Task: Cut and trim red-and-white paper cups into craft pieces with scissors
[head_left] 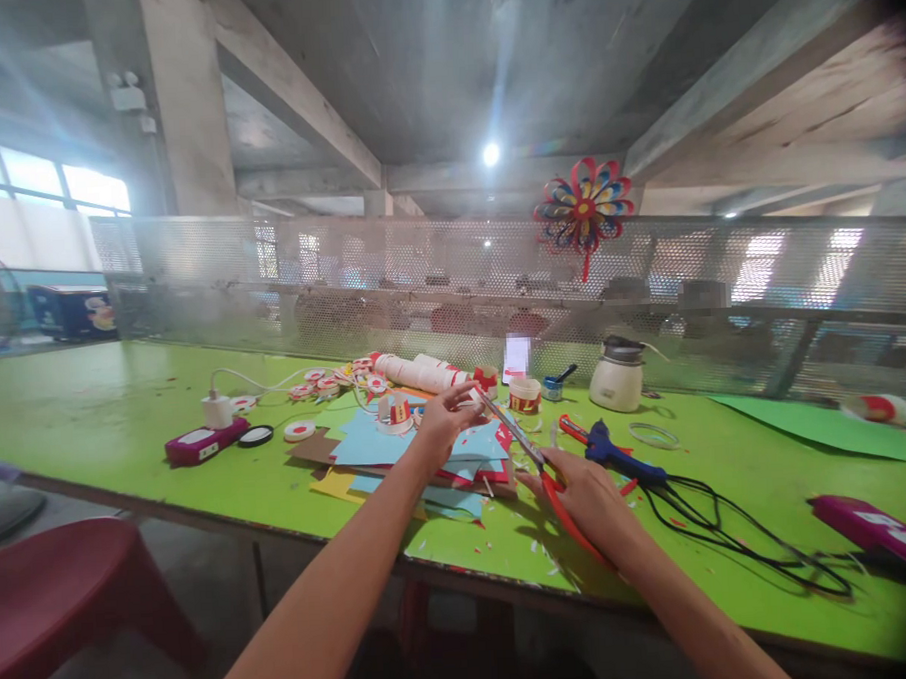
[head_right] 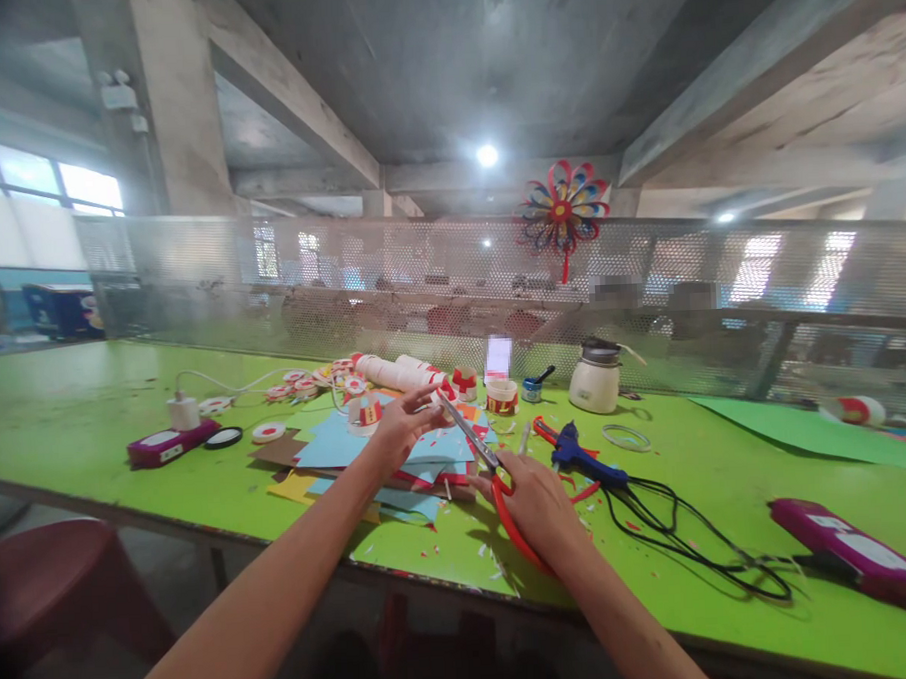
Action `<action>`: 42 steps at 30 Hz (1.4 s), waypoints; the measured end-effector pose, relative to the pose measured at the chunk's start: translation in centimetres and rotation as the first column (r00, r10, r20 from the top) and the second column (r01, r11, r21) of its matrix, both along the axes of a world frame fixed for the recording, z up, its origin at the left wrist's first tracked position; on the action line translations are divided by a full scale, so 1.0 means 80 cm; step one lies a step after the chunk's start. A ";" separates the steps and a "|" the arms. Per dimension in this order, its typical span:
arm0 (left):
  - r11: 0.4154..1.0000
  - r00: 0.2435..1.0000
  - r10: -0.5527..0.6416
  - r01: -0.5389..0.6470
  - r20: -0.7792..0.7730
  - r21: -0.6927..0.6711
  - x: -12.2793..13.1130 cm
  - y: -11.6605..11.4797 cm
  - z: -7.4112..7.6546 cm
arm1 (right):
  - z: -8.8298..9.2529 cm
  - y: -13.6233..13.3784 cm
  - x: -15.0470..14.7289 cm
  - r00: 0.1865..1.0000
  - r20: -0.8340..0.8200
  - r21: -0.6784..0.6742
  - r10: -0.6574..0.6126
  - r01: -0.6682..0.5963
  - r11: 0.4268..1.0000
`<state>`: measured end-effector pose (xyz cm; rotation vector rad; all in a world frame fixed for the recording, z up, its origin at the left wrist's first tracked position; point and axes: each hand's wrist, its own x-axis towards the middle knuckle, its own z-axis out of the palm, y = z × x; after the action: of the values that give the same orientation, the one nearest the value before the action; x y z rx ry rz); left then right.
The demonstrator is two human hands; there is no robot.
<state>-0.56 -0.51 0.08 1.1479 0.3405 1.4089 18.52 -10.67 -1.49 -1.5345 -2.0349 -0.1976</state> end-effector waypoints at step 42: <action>0.999 0.999 -0.038 0.038 0.007 -0.001 -0.001 -0.006 0.004 | 0.003 -0.003 -0.001 0.991 -0.100 0.038 -0.088 0.092 0.995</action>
<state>-0.63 -0.97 0.38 1.1429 0.3132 1.3788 18.47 -10.88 -1.25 -1.5801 -1.8762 -0.1952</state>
